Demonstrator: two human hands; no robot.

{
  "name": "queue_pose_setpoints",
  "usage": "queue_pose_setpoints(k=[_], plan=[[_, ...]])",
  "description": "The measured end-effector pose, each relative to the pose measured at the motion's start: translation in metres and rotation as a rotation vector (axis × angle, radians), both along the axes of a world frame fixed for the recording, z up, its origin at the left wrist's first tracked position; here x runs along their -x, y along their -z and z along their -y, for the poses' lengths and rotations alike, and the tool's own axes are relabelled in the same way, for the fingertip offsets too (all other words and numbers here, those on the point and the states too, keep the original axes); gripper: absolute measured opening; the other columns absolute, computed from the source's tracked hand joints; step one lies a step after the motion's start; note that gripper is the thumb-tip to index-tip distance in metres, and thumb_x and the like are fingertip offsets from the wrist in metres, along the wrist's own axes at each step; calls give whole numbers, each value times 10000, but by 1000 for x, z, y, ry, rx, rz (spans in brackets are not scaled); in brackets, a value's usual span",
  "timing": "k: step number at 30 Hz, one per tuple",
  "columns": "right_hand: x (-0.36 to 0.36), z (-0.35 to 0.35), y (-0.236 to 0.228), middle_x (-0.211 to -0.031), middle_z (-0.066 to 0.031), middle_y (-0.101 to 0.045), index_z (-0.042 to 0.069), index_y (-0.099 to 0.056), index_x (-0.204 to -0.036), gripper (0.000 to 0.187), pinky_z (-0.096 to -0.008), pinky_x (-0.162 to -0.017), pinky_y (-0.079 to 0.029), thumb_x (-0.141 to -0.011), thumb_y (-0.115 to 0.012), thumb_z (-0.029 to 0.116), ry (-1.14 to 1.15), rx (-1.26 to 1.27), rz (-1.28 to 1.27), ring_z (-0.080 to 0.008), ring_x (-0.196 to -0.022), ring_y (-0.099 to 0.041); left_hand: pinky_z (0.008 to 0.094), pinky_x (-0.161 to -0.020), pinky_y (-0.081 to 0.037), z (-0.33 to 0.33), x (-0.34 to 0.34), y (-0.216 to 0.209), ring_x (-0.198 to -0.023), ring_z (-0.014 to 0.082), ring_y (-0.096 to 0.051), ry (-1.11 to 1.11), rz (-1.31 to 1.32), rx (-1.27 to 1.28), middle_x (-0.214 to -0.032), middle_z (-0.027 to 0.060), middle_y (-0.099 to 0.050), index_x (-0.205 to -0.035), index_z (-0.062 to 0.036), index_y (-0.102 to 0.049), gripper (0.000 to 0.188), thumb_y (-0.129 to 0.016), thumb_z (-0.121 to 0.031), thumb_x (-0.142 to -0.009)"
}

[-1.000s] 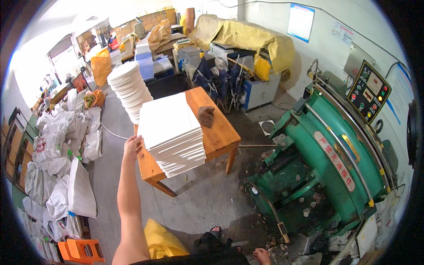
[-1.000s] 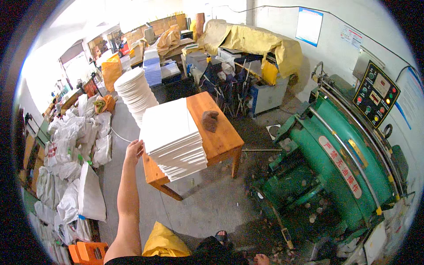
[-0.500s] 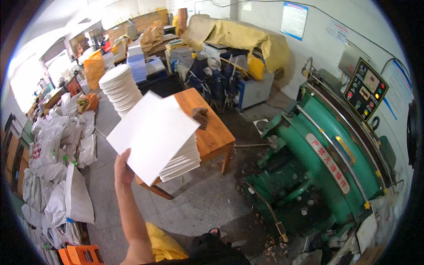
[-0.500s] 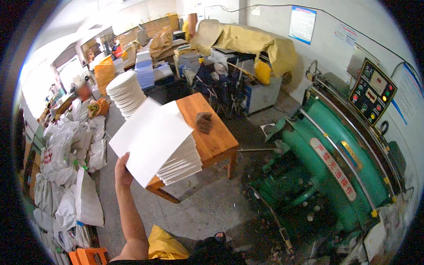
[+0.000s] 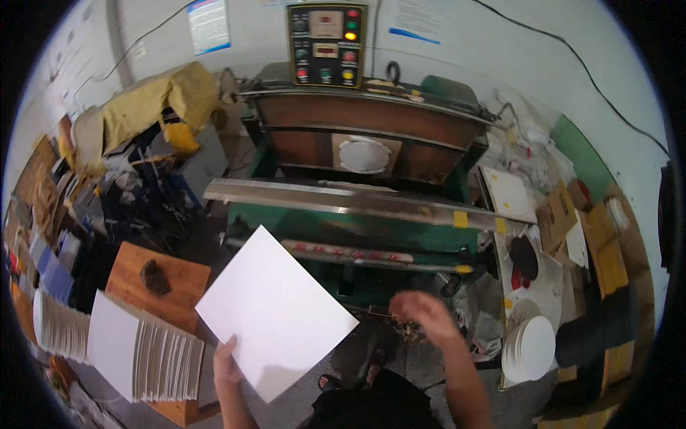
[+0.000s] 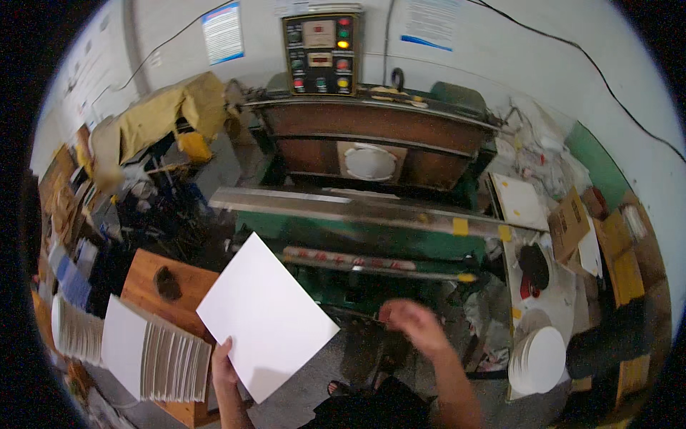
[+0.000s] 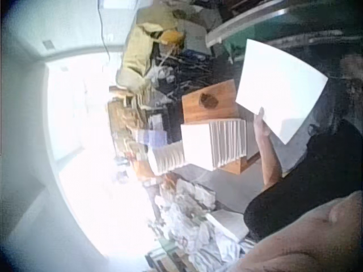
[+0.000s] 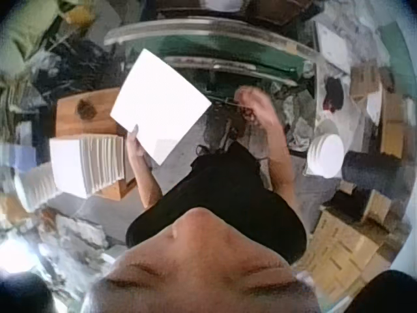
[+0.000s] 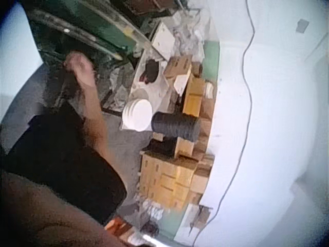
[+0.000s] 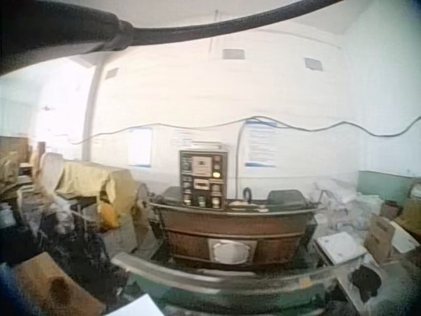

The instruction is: The person operates a die-cutting machine to process round paper products, placing square sheets onto the bed, pressing buttons to cycle the machine, and removing the finished circular cutouts and scrap frames.

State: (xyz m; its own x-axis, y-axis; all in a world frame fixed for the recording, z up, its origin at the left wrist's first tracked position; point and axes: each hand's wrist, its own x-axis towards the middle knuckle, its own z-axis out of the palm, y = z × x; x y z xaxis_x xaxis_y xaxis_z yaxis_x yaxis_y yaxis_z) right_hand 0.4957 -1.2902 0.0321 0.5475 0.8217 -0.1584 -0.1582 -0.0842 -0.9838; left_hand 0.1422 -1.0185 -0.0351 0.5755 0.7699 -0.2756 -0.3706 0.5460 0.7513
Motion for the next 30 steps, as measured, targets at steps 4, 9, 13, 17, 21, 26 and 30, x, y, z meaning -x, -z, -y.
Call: queue_pose_setpoints(k=[4, 9, 13, 17, 21, 26, 30], plan=[[-103, -45, -1, -1188, -181, -616, -53, -545, -1263, 396, -396, -939, -520, -986, -555, 230, 297, -279, -130, -274, -1096, -622, 466, -907, -539, 27, -45, 11, -1110, 327, -602, 69, -47, 56, -1245, 195, -567, -1403, 20, -349, 658, -637, -276, -891], [-245, -127, 131, -1028, -155, -629, -48, -544, -1168, 500, -378, -734, -505, -840, -690, 299, 488, 392, 4, -254, -860, -615, 461, -918, -531, 82, -96, 14, -1135, 332, -591, 89, -192, 213, -1271, 202, -559, -1408, 18, -340, 642, -619, -271, -906], [-279, -201, 214, -974, -153, -650, -22, -573, -1125, 392, -426, -679, -518, -838, -661, 232, 486, 376, -148, -265, -836, -634, 479, -982, -478, 122, -129, 26, -1178, 330, -565, 5, -214, 293, -1302, 178, -551, -1417, 17, -336, 608, -585, -235, -923], [-289, -223, 239, -1024, -147, -669, 8, -586, -1111, 330, -480, -793, -552, -851, -660, 198, 336, 229, -606, -288, -945, -660, 471, -1062, -402, 141, -147, 45, -1248, 313, -508, -10, -228, 353, -1379, 159, -503, -1439, -15, -341, 582, -551, -261, -955], [-317, -203, 220, -1035, -142, -667, 5, -587, -1069, 254, -498, -847, -554, -868, -642, 150, 185, 259, -731, -283, -961, -659, 460, -1049, -414, 137, -183, 56, -1267, 307, -489, 88, -149, 453, -1411, 157, -475, -1434, -10, -358, 576, -534, -271, -953], [-337, -146, 178, -1093, -132, -641, 3, -570, -1103, 267, -435, -885, -529, -860, -623, 98, 161, -76, -623, -266, -987, -642, 459, -984, -466, 116, -265, 46, -1198, 304, -534, 230, -100, 296, -1332, 151, -519, -1399, 6, -386, 530, -510, -99, -895], [-330, -35, 122, -1148, -172, -609, -38, -527, -1235, 423, -379, -909, -511, -846, -615, 103, 405, -202, -570, -267, -1062, -605, 510, -982, -476, 73, -352, 87, -1170, 302, -555, 112, -113, 245, -1257, 165, -545, -1303, 54, -425, 396, -427, 27, -909]])
